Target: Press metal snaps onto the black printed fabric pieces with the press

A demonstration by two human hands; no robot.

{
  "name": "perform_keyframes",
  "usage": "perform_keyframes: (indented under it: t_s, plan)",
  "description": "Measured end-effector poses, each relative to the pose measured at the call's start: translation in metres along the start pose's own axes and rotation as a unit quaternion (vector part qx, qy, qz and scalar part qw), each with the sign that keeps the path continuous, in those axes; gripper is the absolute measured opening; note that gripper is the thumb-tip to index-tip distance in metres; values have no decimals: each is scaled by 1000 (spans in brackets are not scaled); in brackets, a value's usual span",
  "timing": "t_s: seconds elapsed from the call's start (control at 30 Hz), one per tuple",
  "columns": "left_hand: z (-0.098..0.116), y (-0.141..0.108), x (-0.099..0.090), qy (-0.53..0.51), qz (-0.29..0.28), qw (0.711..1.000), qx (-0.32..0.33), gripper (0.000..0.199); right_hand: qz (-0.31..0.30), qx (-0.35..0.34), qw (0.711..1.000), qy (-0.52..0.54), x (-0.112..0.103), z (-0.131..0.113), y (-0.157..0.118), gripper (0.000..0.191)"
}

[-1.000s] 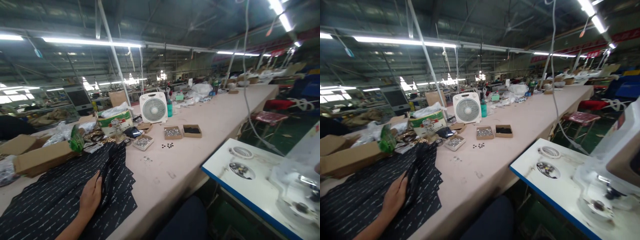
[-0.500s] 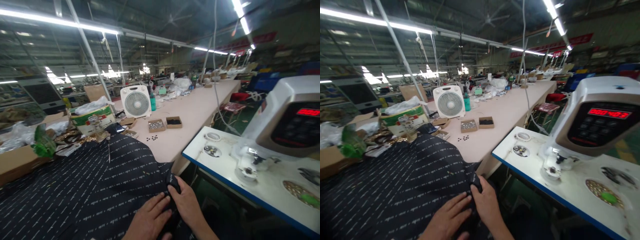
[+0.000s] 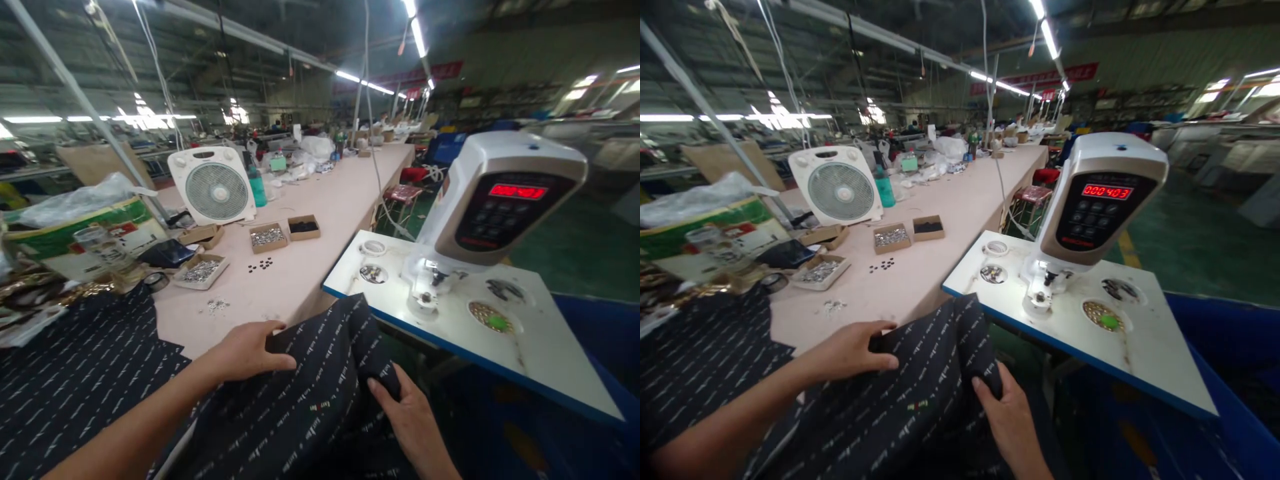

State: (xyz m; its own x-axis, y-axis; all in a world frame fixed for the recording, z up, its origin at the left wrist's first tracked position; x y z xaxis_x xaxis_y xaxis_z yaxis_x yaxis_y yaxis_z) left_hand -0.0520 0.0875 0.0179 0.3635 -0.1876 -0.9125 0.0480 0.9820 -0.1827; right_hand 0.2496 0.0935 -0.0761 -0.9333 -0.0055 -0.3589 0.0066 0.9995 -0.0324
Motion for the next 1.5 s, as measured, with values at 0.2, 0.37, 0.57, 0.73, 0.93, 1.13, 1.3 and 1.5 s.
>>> perform_keyframes:
  t_s: [0.2,0.37,0.57,0.73,0.93,1.13,1.3,1.5]
  plan:
    - [49,-19,32,-174,-74,977,102,26,193,-271,928,-170,-55,-89,-25,84]
    - [95,-26,9,-216,-54,959,178,23,-118,-474,827,-281,9,-169,-33,78]
    - [101,-21,1,-205,-23,966,155,26,-203,-349,849,-342,33,-146,3,22]
    - [93,-10,11,-28,-66,982,173,30,-184,-317,863,-348,35,-156,1,22]
    - [98,-2,0,12,0,976,217,12,-258,-263,870,-327,33,-145,4,25]
    - [93,-1,12,-200,-5,967,161,14,-239,-220,912,-250,29,-124,8,5]
    - [95,3,13,-216,7,967,132,15,-244,-195,935,-171,30,-130,5,9]
    - [91,2,29,-293,-148,939,101,24,-247,-186,937,-164,23,-143,7,17]
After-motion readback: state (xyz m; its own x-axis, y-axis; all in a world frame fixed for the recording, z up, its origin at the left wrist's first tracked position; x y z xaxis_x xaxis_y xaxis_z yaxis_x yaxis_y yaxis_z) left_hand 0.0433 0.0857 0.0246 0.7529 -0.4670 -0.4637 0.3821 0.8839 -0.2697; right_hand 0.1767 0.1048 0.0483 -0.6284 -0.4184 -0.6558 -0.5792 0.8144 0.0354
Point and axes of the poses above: each hand's wrist, its own y-axis towards the middle knuckle, its own x-axis out of the palm, z = x × y, the point moved 8 cm from there along y, towards the middle knuckle, and after that the axes turned 6 degrees about z, right-handed, at the moved point
